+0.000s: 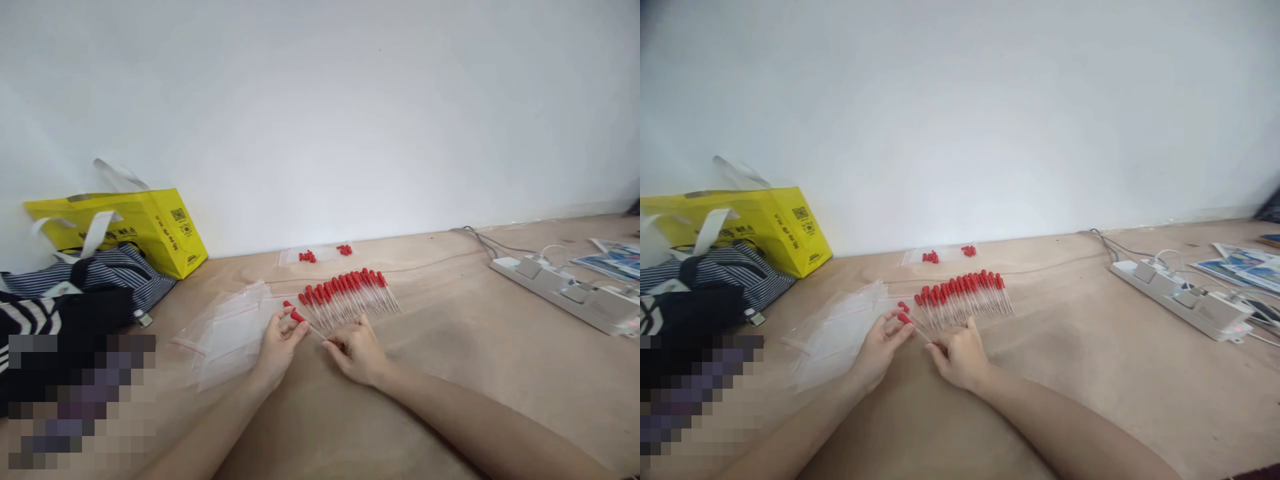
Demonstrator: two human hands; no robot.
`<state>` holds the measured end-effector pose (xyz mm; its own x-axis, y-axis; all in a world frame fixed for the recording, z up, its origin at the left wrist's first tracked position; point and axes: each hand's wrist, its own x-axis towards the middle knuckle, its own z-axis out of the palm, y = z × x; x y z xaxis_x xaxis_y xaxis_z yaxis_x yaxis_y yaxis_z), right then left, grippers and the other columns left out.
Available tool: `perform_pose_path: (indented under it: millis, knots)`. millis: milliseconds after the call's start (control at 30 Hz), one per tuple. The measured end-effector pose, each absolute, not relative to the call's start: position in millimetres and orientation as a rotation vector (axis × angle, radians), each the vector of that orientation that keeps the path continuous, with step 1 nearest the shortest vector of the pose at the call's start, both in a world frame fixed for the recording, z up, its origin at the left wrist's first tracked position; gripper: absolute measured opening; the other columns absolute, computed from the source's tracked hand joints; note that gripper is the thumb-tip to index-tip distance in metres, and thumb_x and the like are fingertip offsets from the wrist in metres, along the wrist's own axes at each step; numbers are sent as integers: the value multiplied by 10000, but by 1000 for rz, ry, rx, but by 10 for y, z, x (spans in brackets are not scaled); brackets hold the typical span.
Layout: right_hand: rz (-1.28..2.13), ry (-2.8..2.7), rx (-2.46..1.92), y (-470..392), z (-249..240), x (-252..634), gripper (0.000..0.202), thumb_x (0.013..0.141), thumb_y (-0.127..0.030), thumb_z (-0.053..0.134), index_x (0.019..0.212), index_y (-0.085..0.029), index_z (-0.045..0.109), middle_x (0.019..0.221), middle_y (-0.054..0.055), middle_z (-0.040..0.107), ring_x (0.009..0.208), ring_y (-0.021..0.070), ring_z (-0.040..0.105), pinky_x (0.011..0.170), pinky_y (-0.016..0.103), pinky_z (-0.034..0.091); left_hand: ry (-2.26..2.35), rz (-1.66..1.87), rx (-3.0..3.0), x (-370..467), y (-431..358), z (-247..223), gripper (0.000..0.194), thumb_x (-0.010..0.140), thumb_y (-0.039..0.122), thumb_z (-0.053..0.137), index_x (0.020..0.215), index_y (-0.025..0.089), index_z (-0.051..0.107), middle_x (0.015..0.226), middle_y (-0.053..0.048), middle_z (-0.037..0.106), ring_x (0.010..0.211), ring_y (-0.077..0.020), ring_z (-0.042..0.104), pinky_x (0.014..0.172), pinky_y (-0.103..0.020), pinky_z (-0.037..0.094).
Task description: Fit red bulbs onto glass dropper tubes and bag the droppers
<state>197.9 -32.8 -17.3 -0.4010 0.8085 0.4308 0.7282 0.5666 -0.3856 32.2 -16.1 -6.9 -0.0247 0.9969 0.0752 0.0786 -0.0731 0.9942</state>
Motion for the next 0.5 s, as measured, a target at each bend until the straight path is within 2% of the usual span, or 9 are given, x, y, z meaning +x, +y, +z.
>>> perform_pose_path:
  millis: [67, 200, 367, 433, 500]
  knots:
    - [222, -2204, -1226, -348, -181, 1921, 261, 843, -256, 421, 642, -188, 574, 591, -40, 611, 571, 88, 494, 671, 276, 185, 1245, 1177, 1135, 397, -189, -47, 369, 709, 284, 622, 987, 176, 405, 690, 20, 612, 668, -125, 630, 696, -290, 518]
    - [264, -2175, -1205, -353, -186, 1959, 187, 824, -313, 468, 746, -208, 601, 633, -37, 624, 613, 100, 516, 677, 272, 183, 1451, 1088, 1011, 336, -53, 105, 238, 757, 154, 592, 938, 159, 437, 654, 19, 599, 550, -75, 603, 575, -193, 522]
    - [263, -2127, -1265, -318, -197, 2091, 182, 830, -237, 444, 748, -202, 602, 655, -31, 629, 604, 100, 511, 656, 269, 186, 1617, 995, 998, 114, 333, 209, 503, 688, 70, 649, 1100, 106, 364, 589, 37, 546, 445, -91, 570, 470, -214, 518]
    - [243, -2139, -1262, -315, -207, 2113, 182, 828, -221, 440, 749, -202, 603, 654, -28, 628, 600, 100, 508, 649, 269, 187, 1664, 954, 1035, 86, 446, 191, 527, 667, 58, 662, 1107, 96, 375, 587, 44, 531, 422, -91, 554, 454, -226, 516]
    - [224, -2161, -1246, -320, -216, 2121, 181, 829, -216, 437, 750, -201, 599, 657, -29, 627, 603, 97, 510, 649, 270, 190, 1691, 910, 1094, 85, 528, 160, 472, 653, 50, 669, 1060, 85, 432, 590, 41, 529, 416, -83, 538, 454, -227, 511]
